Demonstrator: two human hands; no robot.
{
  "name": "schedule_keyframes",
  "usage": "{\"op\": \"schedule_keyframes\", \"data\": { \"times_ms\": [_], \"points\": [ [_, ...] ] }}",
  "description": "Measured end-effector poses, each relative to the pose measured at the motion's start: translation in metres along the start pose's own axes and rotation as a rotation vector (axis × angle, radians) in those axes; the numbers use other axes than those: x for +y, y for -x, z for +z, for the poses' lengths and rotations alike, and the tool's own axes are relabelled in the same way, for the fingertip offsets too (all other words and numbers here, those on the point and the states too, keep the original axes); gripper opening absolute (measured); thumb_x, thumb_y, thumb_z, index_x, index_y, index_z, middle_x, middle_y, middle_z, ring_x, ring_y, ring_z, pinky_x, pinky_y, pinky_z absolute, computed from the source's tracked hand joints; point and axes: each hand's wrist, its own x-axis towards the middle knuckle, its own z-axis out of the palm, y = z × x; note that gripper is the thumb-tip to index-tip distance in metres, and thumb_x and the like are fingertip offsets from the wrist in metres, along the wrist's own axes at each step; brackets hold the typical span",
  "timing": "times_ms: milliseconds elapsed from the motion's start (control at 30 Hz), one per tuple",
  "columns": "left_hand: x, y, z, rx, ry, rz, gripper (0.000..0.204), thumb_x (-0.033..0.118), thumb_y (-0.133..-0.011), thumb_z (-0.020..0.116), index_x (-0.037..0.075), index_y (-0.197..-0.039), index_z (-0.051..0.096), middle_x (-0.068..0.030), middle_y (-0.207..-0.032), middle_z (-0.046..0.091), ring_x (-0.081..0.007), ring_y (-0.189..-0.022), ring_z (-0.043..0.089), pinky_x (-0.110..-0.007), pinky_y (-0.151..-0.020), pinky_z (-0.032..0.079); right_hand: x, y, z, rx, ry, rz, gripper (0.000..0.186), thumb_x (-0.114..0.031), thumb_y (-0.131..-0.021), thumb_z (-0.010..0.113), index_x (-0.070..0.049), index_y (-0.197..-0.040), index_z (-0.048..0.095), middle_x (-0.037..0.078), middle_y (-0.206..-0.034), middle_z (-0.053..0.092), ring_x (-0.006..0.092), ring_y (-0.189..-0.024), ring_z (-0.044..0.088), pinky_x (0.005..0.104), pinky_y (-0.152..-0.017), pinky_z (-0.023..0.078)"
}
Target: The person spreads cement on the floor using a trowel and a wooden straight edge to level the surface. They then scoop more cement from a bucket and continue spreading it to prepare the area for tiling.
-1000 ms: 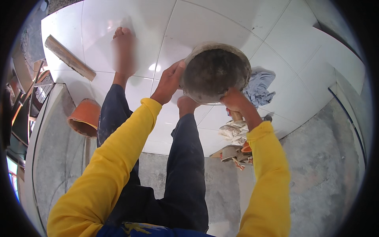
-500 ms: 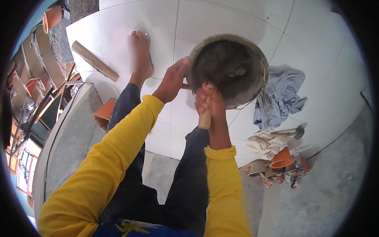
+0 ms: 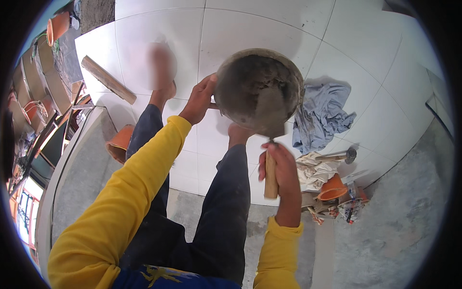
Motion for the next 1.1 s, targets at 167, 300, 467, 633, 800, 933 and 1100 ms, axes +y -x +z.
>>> {"op": "schedule_keyframes", "data": {
  "times_ms": [167, 300, 467, 633, 800, 933, 1100],
  "points": [
    [-0.002, -0.001, 0.014, -0.025, 0.07, -0.024, 0.061, 0.054, -0.112, 0.05, 0.01, -0.153, 0.057, -0.0077, -0.125, 0.069, -0.0187, -0.107, 0.069, -0.04, -0.089, 0.063, 0.011, -0.133, 0.046, 0.192, 1.322, -0.343, 0.025, -0.021, -0.101, 0.062, 0.002, -0.113, 0.064, 0.024, -0.086, 0.073, 0.0425, -0.075, 0.074, 0.0518, -0.07, 0.06],
    [-0.012, 0.001, 0.003, 0.009, 0.132, -0.026, 0.061, 0.055, -0.111, 0.053, 0.009, -0.151, 0.06, -0.006, -0.121, 0.07, -0.0157, -0.103, 0.067, -0.036, -0.083, 0.06, -0.006, -0.081, 0.072, 0.221, 1.571, -0.298, 0.028, -0.016, -0.099, 0.062, 0.002, -0.119, 0.065, 0.028, -0.104, 0.076, 0.0478, -0.103, 0.074, 0.0541, -0.086, 0.06],
    [-0.01, 0.007, 0.001, -0.005, 0.178, 0.013, 0.057, 0.049, -0.113, 0.052, 0.005, -0.149, 0.061, -0.0078, -0.125, 0.07, -0.0158, -0.114, 0.065, -0.033, -0.096, 0.056, -0.063, -0.059, 0.038, 0.348, 1.609, -0.203, 0.036, -0.024, -0.099, 0.066, 0.006, -0.119, 0.063, 0.028, -0.1, 0.076, 0.0501, -0.097, 0.074, 0.0556, -0.082, 0.06],
    [-0.017, 0.002, 0.009, -0.017, 0.141, 0.027, 0.054, 0.043, -0.114, 0.053, 0.001, -0.147, 0.063, -0.0109, -0.134, 0.071, -0.0176, -0.124, 0.062, -0.033, -0.109, 0.048, -0.008, -0.14, 0.057, 0.301, 1.62, -0.25, 0.033, -0.021, -0.098, 0.066, 0.006, -0.115, 0.061, 0.03, -0.101, 0.076, 0.0523, -0.095, 0.073, 0.0556, -0.08, 0.061],
    [-0.019, -0.003, -0.003, -0.003, 0.204, 0.031, 0.055, 0.043, -0.114, 0.053, 0.001, -0.148, 0.062, -0.0111, -0.136, 0.07, -0.0194, -0.125, 0.063, -0.034, -0.11, 0.047, -0.053, -0.051, 0.067, 0.32, 1.671, -0.192, 0.033, -0.023, -0.099, 0.065, 0.004, -0.117, 0.062, 0.033, -0.103, 0.074, 0.0524, -0.095, 0.073, 0.0554, -0.083, 0.06],
    [-0.021, -0.003, 0.004, -0.066, 0.206, 0.03, 0.055, 0.043, -0.114, 0.053, 0.002, -0.149, 0.061, -0.0104, -0.136, 0.07, -0.0187, -0.124, 0.063, -0.034, -0.109, 0.048, -0.038, -0.128, -0.013, 0.111, 2.05, -0.332, 0.037, -0.028, -0.101, 0.064, 0.005, -0.118, 0.063, 0.034, -0.1, 0.073, 0.0503, -0.093, 0.074, 0.0551, -0.085, 0.06],
    [-0.028, -0.004, 0.003, -0.053, 0.223, 0.014, 0.059, 0.048, -0.113, 0.053, 0.005, -0.152, 0.058, -0.0079, -0.133, 0.07, -0.0175, -0.12, 0.064, -0.036, -0.103, 0.052, -0.027, -0.095, 0.097, 0.282, 1.267, 0.035, 0.04, -0.032, -0.104, 0.06, 0.005, -0.119, 0.065, 0.033, -0.095, 0.073, 0.0493, -0.095, 0.074, 0.0563, -0.087, 0.058]
  ]
}}
